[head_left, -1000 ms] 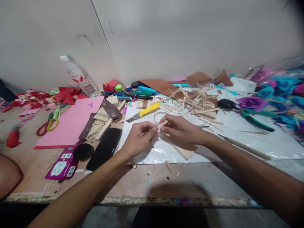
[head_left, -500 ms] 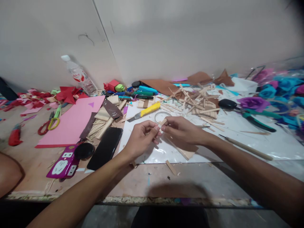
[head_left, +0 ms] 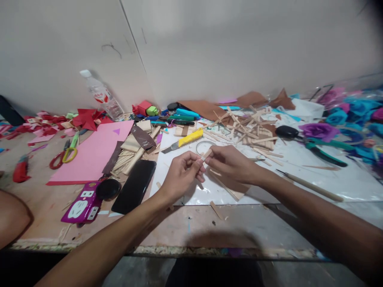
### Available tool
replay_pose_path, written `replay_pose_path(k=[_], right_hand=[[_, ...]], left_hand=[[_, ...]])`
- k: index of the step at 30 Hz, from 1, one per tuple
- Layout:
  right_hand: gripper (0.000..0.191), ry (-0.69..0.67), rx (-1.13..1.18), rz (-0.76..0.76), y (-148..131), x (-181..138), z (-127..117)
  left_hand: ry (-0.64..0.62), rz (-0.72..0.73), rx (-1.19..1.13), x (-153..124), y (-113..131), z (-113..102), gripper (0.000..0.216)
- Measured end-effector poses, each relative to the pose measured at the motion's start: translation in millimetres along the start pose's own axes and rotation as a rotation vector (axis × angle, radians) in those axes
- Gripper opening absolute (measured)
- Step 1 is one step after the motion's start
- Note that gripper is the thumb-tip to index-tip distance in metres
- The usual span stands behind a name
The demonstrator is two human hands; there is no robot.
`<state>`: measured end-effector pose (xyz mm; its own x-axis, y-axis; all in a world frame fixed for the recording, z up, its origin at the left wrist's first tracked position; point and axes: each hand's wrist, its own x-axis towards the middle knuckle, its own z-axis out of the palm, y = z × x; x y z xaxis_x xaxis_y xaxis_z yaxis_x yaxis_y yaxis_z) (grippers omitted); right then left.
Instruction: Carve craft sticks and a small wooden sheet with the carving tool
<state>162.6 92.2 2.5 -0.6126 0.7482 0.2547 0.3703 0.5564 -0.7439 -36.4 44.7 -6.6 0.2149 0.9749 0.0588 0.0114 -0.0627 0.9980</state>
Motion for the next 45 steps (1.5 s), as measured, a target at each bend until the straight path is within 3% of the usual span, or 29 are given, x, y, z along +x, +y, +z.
replay_pose_path(k=[11, 15, 20, 22, 31, 37, 45], right_hand=[[0.023, 0.012, -0.014, -0.105, 7, -1, -1], [0.04, 0.068, -0.061, -0.217, 9, -2, -9], [0.017, 0.067, -0.171, -0.455, 7, 1, -22], [0.016, 0.034, -0.205, -0.487, 6, 2, -25], [0.023, -0.055, -0.091, -0.272, 2, -1, -26], [0.025, -0.072, -0.066, -0.249, -1, 0, -28], [0.027, -0.095, -0.095, -0.263, -7, -2, -27]], left_hand=[[-0.033, -0.149, -0.252, 8, 0, -8, 0.039], [-0.078, -0.201, -0.319, 9, 8, -13, 0.034], [-0.187, -0.285, -0.352, 9, 9, -17, 0.033], [-0.207, -0.292, -0.352, 9, 8, -17, 0.035], [-0.224, -0.143, -0.227, 8, 6, -14, 0.035], [-0.221, -0.189, -0.314, 7, 5, -13, 0.042], [-0.207, -0.151, -0.21, 6, 5, -13, 0.032]])
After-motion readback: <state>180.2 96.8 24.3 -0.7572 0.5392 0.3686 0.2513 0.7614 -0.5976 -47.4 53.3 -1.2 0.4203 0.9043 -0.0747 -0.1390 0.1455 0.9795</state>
